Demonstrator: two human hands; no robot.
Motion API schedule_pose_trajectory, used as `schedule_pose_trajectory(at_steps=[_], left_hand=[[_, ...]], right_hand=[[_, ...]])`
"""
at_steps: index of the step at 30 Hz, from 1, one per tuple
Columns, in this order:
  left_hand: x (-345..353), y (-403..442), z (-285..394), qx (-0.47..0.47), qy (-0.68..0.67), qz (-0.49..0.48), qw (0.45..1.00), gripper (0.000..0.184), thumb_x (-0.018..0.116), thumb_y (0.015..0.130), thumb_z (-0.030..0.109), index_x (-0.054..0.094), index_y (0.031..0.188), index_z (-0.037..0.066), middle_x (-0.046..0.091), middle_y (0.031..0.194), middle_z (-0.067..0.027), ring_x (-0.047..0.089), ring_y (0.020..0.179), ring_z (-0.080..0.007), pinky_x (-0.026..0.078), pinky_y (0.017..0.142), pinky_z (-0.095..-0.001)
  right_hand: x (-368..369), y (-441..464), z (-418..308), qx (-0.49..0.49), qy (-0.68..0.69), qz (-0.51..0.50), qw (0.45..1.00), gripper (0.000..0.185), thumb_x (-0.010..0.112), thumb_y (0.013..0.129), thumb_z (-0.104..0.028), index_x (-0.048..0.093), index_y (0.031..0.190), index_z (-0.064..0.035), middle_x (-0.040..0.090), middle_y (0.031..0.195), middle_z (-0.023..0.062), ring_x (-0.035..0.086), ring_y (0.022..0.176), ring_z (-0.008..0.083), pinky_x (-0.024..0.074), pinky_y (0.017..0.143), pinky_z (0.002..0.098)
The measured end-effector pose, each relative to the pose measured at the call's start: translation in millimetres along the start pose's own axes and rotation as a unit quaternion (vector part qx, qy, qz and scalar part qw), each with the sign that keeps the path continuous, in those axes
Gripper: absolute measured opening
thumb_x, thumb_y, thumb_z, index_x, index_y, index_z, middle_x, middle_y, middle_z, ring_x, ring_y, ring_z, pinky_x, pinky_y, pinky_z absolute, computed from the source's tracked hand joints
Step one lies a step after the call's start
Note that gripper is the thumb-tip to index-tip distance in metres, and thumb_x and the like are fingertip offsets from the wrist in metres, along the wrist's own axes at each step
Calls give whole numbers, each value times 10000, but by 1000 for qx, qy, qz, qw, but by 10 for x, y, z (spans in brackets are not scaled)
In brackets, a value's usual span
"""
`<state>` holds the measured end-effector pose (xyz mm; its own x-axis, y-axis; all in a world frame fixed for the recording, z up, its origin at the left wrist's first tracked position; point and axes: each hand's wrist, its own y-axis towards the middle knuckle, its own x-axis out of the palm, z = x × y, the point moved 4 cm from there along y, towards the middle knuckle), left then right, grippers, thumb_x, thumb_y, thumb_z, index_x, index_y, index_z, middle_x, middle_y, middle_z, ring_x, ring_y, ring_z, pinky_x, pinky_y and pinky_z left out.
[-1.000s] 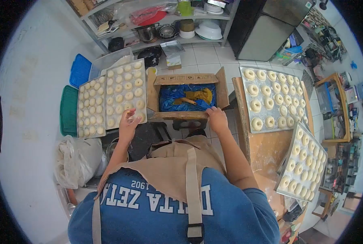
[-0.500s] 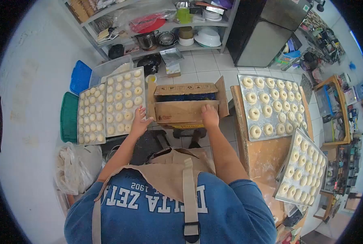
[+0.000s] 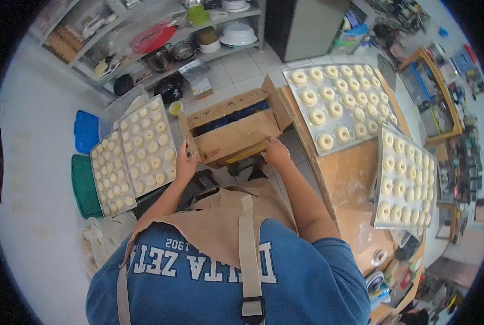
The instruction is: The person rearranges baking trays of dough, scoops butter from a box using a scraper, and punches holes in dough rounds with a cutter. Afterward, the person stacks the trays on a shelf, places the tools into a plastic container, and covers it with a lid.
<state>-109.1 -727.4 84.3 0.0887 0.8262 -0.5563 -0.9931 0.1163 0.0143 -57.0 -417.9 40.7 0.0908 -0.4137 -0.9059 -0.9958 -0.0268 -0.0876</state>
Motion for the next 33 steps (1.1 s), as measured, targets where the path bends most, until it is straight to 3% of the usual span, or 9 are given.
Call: schedule_pose_trajectory(at_steps=[7, 9, 15, 19, 22, 26, 28, 31, 33], left_hand=[[146, 584, -214, 108, 75, 80, 988, 538, 582, 761, 76, 382, 1253, -9, 501, 1147, -210, 497, 1068, -332, 408, 889, -375], [79, 623, -122, 60, 73, 45, 995, 543, 574, 755, 83, 383, 1255, -6, 488, 1161, -219, 483, 1077, -344, 393, 910, -380], [51, 904, -337, 84, 102, 78, 988, 559, 582, 761, 94, 374, 1273, 11, 466, 1205, -211, 479, 1089, -345, 405, 909, -376], [34, 892, -289, 28, 108, 89, 990, 548, 577, 774, 100, 371, 1273, 9, 457, 1214, -215, 485, 1085, -341, 430, 879, -375], [71, 747, -291, 4, 57, 55, 997, 544, 567, 782, 103, 366, 1279, 10, 460, 1210, -216, 488, 1084, -332, 432, 879, -366], [-5, 627, -189, -1, 68, 66, 995, 586, 570, 754, 61, 353, 1297, 34, 478, 1159, -218, 483, 1080, -352, 409, 900, -381], [30, 527, -187, -6, 36, 72, 997, 582, 568, 755, 58, 355, 1296, 34, 477, 1159, -219, 480, 1083, -351, 406, 902, -382], [81, 466, -134, -17, 26, 65, 997, 591, 574, 745, 55, 359, 1295, 34, 476, 1162, -212, 474, 1089, -350, 406, 900, -380], [130, 441, 7, 16, 40, 62, 997, 603, 582, 739, 76, 359, 1297, 36, 469, 1164, -211, 477, 1068, -359, 411, 888, -388]], right_hand=[[-286, -533, 215, 89, 77, 41, 992, 375, 653, 731, -121, 535, 1085, -85, 498, 1176, 148, 488, 1074, 328, 417, 884, 397], [-192, -563, 153, 80, 78, 29, 993, 371, 651, 729, -116, 534, 1079, -76, 502, 1163, 152, 492, 1062, 336, 418, 881, 393], [-548, 274, -97, -14, 78, 103, 991, 417, 644, 725, -145, 517, 1114, -59, 486, 1168, 172, 470, 1082, 347, 415, 900, 392], [-981, 1277, -521, -117, -10, 167, 979, 613, 687, 700, -205, 417, 1237, -85, 382, 1301, 163, 360, 1203, 354, 320, 994, 414], [-959, 1612, -705, -105, -63, 154, 981, 683, 668, 734, -247, 332, 1313, -111, 302, 1367, 141, 260, 1283, 308, 240, 1049, 415], [36, 1965, -371, -87, -154, -140, 974, 715, 590, 794, -398, 251, 1373, -152, 203, 1441, 71, 199, 1323, 261, 196, 1073, 433], [148, 1824, -290, -76, -127, -169, 975, 709, 554, 811, -437, 244, 1380, -149, 170, 1457, 38, 187, 1331, 243, 199, 1073, 442], [161, 1743, -260, -113, -140, -162, 970, 679, 537, 818, -446, 286, 1365, -132, 197, 1440, 113, 209, 1317, 294, 226, 1053, 464], [223, 1736, -178, -100, -170, -200, 960, 693, 538, 816, -451, 270, 1373, -139, 166, 1451, 108, 201, 1322, 291, 231, 1050, 474]])
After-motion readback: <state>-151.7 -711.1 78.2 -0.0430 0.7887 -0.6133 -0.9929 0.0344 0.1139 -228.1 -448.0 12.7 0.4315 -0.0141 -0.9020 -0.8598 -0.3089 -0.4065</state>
